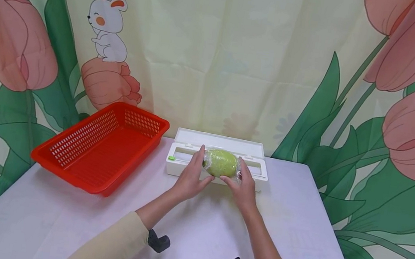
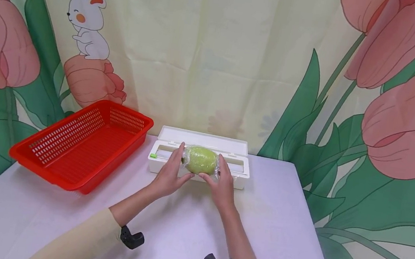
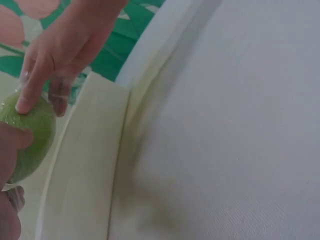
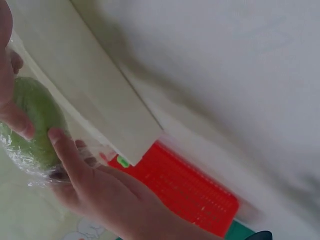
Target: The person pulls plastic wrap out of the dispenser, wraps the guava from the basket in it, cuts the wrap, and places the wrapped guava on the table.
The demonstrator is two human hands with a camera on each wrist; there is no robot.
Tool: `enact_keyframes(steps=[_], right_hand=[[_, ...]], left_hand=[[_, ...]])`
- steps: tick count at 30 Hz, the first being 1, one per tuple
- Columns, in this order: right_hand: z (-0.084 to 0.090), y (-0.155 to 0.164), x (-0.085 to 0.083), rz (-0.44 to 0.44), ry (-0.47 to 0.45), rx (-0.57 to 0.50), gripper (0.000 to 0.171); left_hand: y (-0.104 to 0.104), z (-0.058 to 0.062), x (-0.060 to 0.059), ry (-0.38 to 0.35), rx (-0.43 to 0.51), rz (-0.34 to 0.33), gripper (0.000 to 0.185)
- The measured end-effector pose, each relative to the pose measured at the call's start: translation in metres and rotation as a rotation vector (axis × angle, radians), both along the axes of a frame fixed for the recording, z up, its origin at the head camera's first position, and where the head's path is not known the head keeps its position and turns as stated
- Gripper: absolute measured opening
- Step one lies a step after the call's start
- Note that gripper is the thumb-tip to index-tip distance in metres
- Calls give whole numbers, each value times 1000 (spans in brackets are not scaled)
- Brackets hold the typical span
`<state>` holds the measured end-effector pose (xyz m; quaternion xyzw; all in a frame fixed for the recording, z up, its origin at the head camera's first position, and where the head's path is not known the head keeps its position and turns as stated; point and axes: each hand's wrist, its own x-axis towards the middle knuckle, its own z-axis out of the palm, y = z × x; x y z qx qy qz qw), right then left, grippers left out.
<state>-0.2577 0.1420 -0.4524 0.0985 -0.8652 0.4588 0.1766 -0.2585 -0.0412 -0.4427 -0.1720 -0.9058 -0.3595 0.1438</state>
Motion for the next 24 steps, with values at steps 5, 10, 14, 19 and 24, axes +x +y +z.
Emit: enact_keyframes(steps=[5, 10, 14, 19, 24], right_hand=[[-2, -3, 1, 37, 3, 35, 88], [-1, -3, 2, 51, 18, 42, 87], [5, -3, 3, 69, 29, 48, 86], [12, -3, 5, 83, 49, 94, 85], [17, -2, 6, 94, 50, 93, 85]], left_hand=[[0, 0, 0, 21, -27, -11, 98], [-2, 1, 0, 36, -32, -16, 96], [-3, 2, 0, 27, 7, -10, 93], [-4, 0, 1, 26, 57, -9, 91], [-5, 1, 2, 42, 73, -14, 90]])
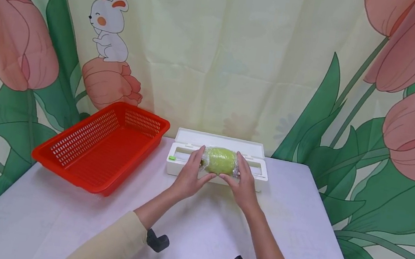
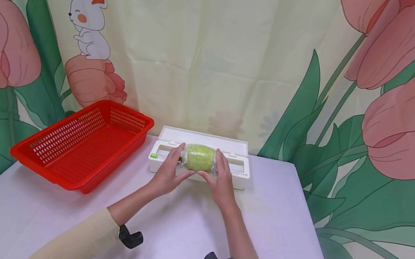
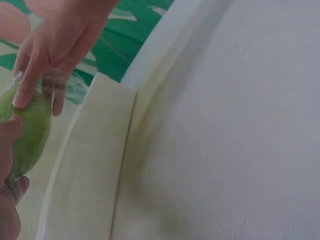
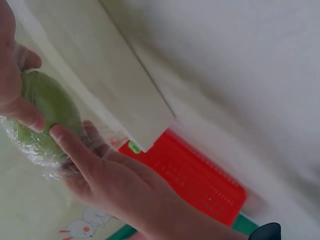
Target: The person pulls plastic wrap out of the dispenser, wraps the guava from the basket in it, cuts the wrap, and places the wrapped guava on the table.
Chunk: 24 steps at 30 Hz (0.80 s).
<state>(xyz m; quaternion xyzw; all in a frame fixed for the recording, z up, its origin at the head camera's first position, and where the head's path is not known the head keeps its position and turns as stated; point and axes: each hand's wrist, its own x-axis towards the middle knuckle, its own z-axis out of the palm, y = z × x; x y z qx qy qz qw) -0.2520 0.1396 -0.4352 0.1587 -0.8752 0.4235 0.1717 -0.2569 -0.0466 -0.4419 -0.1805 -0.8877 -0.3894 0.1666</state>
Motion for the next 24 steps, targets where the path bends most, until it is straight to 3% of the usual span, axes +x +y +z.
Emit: enact_keyframes(steps=[24], right_hand=[[21, 1, 4, -12, 48, 29, 87]], left_hand=[[0, 21, 7, -5, 36, -4, 92]])
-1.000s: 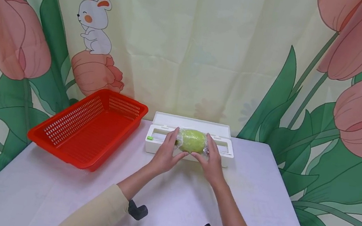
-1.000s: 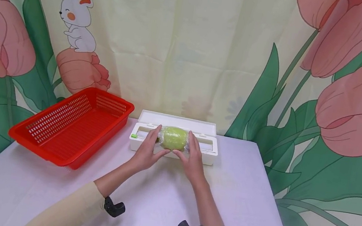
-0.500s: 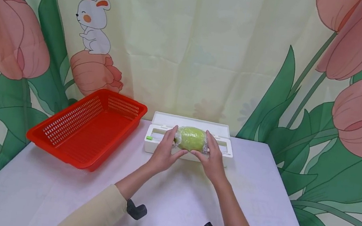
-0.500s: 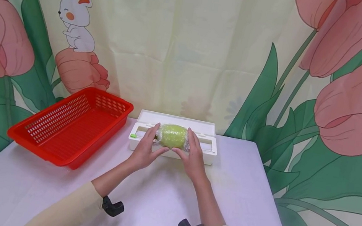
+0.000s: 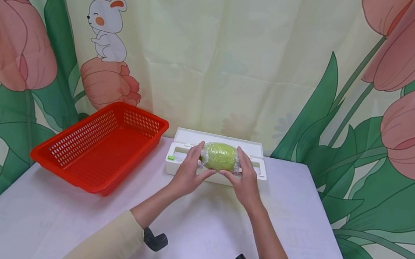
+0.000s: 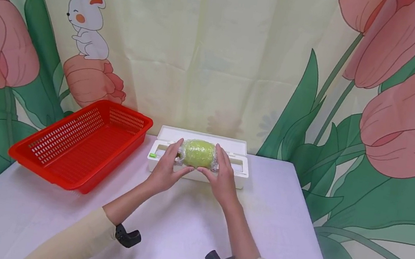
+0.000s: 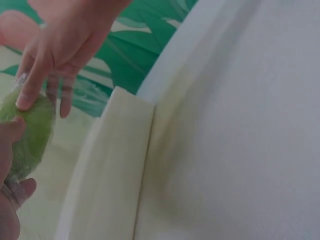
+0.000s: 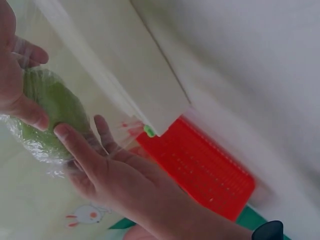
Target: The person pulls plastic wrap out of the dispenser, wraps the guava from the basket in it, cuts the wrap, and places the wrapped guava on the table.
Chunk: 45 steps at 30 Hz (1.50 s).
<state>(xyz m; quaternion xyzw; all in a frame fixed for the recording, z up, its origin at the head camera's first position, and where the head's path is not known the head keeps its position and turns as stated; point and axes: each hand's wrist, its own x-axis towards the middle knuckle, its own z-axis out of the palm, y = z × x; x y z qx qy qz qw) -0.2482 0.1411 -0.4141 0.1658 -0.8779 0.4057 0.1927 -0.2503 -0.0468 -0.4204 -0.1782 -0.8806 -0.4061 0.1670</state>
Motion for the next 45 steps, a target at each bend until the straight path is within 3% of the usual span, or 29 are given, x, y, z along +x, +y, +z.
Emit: enact_keyframes(steps=[32, 45], right_hand=[[29, 1, 20, -1, 60, -35, 88], [40, 0, 31, 3, 81, -43, 88]], left_hand=[[2, 28, 21, 151, 8, -3, 91], [1, 39, 31, 152, 34, -16, 89]])
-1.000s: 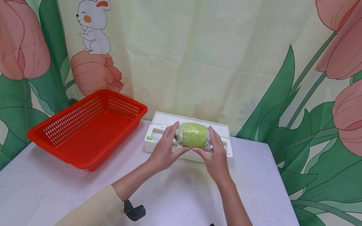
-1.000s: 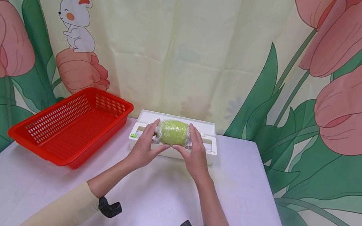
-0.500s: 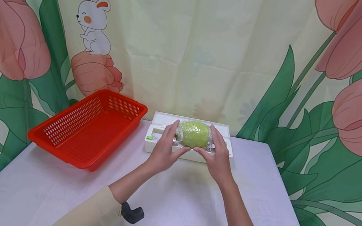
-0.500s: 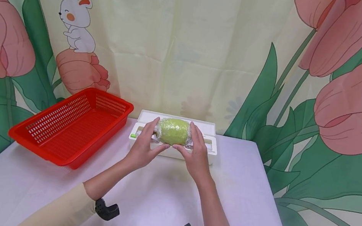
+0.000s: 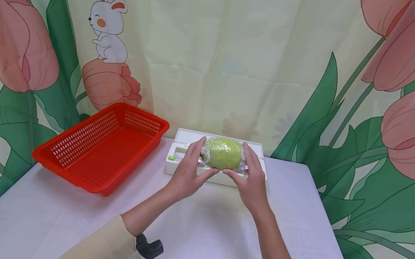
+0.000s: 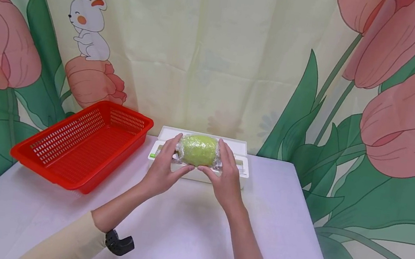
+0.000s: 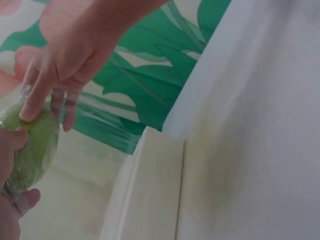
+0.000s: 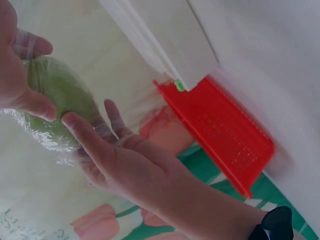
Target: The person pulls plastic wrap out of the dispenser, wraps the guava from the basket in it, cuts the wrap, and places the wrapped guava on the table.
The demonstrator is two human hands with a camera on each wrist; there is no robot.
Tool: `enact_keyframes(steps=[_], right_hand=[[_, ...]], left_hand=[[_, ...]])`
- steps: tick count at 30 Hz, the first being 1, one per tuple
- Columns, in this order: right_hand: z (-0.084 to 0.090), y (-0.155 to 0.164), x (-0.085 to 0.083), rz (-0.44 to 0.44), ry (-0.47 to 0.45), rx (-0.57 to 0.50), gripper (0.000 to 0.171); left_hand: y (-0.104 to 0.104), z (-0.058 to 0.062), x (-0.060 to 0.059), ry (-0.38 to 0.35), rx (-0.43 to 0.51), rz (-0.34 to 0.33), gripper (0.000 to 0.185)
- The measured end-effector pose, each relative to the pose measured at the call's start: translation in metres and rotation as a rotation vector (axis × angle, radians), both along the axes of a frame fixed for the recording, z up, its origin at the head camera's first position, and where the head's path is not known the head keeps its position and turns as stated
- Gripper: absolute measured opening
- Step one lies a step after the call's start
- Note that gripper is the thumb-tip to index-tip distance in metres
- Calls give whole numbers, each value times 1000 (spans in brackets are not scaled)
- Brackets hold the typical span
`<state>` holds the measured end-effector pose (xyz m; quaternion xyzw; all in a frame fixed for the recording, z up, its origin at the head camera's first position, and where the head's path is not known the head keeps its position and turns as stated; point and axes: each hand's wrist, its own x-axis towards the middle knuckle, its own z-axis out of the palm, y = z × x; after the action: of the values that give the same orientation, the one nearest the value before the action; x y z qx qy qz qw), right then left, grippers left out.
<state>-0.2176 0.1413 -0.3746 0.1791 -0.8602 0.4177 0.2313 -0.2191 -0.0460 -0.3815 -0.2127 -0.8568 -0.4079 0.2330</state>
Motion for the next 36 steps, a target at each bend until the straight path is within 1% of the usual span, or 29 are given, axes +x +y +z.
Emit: enact_keyframes(steps=[11, 21, 28, 36], right_hand=[[6, -1, 7, -3, 55, -1, 88], [14, -2, 16, -16, 80, 6, 88], [18, -3, 21, -4, 91, -9, 90], [22, -3, 25, 7, 99, -24, 91]], left_hand=[[0, 8, 7, 5, 25, -19, 88], [-1, 16, 14, 8, 34, -27, 87], [-1, 21, 19, 19, 37, -34, 87], [-2, 27, 25, 25, 41, -26, 87]])
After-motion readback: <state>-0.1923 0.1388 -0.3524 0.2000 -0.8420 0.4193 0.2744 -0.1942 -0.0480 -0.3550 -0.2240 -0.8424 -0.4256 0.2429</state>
